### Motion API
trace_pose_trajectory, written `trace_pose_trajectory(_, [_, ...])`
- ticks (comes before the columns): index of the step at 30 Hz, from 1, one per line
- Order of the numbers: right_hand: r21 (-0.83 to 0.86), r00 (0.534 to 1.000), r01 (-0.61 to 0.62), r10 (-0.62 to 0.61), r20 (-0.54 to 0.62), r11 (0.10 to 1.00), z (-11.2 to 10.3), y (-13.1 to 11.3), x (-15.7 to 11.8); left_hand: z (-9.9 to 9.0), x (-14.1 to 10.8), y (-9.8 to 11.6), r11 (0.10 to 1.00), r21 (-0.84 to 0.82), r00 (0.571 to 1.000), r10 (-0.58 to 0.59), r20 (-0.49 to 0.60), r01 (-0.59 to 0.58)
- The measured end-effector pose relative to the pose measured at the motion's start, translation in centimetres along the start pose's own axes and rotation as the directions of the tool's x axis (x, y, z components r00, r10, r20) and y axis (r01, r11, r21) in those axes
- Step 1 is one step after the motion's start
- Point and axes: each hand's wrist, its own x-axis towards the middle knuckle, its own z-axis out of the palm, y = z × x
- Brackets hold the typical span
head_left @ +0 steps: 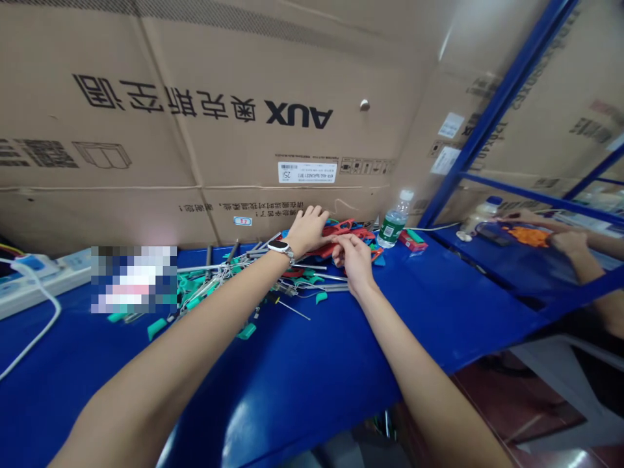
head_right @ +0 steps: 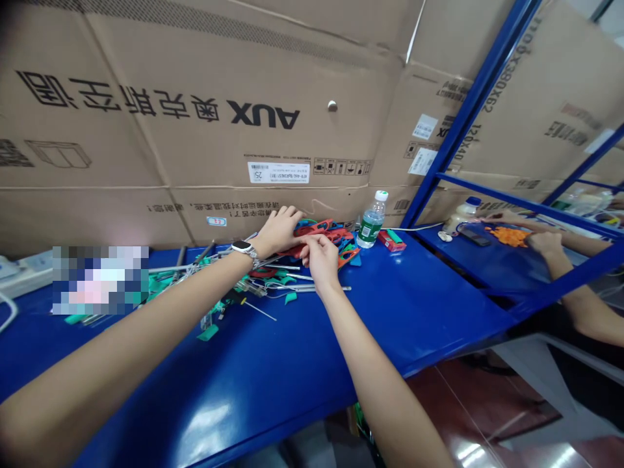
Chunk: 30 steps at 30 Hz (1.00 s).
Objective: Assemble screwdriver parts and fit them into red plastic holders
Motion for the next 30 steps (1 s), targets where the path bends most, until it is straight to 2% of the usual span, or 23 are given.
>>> trace_pose_trajectory(3, [-0.067,0.996,0.060,-0.055,0.075,0.996,0.2,0.5,-0.8,-2.0,-1.9,-0.9,1.000,-0.030,0.998,-0.006,-0.063,0.004])
trace_pose_trajectory(5, [-0.115,0.987,0.102,-0.086,0.137,0.988,0.5,1.0,-1.4,-3.5,-4.3,-1.9,0.998,-0.070,0.992,-0.006,-0.128,-0.003])
trace_pose_trajectory(8, [-0.222,0.963,0.175,-0.119,0.243,0.959,1.3,1.4,-1.9,-5.5,-9.4,-4.4,0.991,-0.137,0.981,-0.017,-0.191,-0.010])
trace_pose_trajectory(10, [-0.314,0.930,0.253,-0.141,0.339,0.915,2.4,1.4,-1.7,-6.3,-13.1,-6.2,0.975,-0.211,0.976,-0.110,-0.186,0.070])
trace_pose_trajectory(12, [-0.430,0.869,0.381,-0.158,0.470,0.818,4.1,1.1,-1.1,-6.5,-16.4,-7.9,0.944,-0.281,0.960,-0.223,-0.166,0.171])
trace_pose_trajectory(15, [-0.626,0.782,0.564,-0.104,0.615,0.539,7.3,0.4,0.5,-6.2,-19.9,-9.6,0.920,-0.301,0.945,-0.300,-0.133,0.250])
trace_pose_trajectory(18, [-0.684,0.707,0.660,0.053,0.706,0.309,10.8,-0.4,2.3,-5.7,-21.6,-9.9,0.929,-0.277,0.955,-0.280,-0.095,0.245])
trace_pose_trajectory(20, [-0.668,0.637,0.710,0.201,0.744,0.223,12.6,-0.9,3.1,-5.6,-22.1,-9.6,0.933,-0.287,0.967,-0.244,-0.066,0.216])
trace_pose_trajectory(22, [-0.662,0.591,0.735,0.340,0.732,0.147,13.7,-1.4,3.5,-5.7,-22.3,-9.2,0.940,-0.285,0.977,-0.210,-0.041,0.190])
trace_pose_trajectory(25, [-0.653,0.565,0.754,0.437,0.700,0.072,13.8,-1.9,3.3,-5.8,-22.4,-8.7,0.961,-0.222,0.985,-0.171,-0.014,0.164])
trace_pose_trajectory(30, [-0.645,0.543,0.760,0.471,0.695,0.076,11.7,-1.7,2.2,-5.3,-22.1,-8.6,0.973,-0.179,0.989,-0.149,0.006,0.148])
